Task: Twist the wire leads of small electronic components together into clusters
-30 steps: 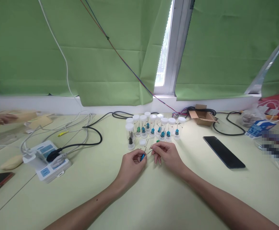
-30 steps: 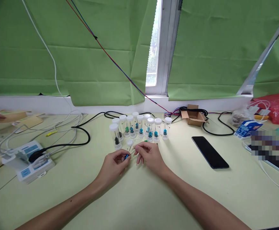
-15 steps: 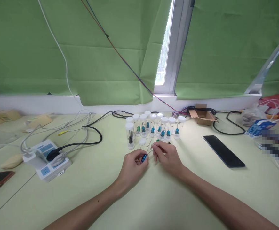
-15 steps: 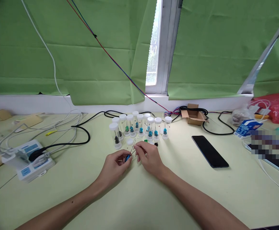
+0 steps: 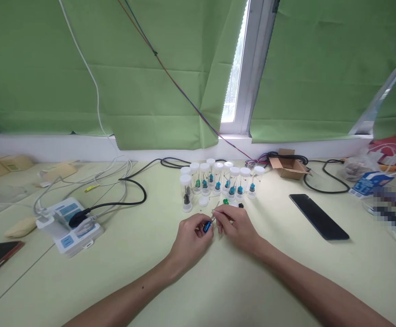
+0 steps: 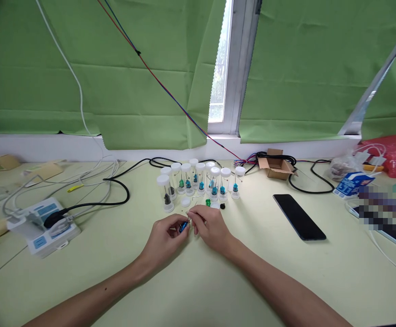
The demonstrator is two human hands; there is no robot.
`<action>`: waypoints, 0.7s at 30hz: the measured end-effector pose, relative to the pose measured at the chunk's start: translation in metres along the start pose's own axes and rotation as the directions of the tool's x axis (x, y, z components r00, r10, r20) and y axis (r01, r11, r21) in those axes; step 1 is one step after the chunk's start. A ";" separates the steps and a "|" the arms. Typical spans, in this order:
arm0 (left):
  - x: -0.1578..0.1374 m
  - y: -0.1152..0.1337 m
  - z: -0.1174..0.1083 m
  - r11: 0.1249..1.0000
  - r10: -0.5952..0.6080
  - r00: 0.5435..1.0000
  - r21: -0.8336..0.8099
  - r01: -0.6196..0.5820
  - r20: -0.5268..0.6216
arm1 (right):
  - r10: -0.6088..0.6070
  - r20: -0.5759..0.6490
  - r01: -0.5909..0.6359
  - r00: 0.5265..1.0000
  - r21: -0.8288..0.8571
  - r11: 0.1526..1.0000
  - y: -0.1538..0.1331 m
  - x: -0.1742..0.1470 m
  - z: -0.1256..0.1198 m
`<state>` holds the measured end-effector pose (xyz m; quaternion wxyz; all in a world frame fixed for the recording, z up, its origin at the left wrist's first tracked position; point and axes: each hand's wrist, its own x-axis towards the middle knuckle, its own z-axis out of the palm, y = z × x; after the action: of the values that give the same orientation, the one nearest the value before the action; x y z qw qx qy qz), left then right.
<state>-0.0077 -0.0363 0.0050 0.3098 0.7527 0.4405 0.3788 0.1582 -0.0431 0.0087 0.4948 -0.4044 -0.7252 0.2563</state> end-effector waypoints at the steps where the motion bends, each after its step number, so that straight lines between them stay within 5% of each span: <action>1: 0.000 0.000 0.000 1.000 0.001 1.000 0.008 -0.001 -0.002 | 0.004 0.005 -0.004 1.000 0.002 1.000 0.000 0.000 0.000; 21: -0.002 0.002 0.003 0.994 0.030 0.999 0.109 -0.028 -0.018 | -0.079 0.029 0.081 0.996 -0.082 0.993 0.006 0.000 0.000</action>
<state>-0.0049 -0.0391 0.0051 0.2583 0.7711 0.4525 0.3660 0.1605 -0.0404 0.0042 0.4783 -0.3919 -0.7571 0.2108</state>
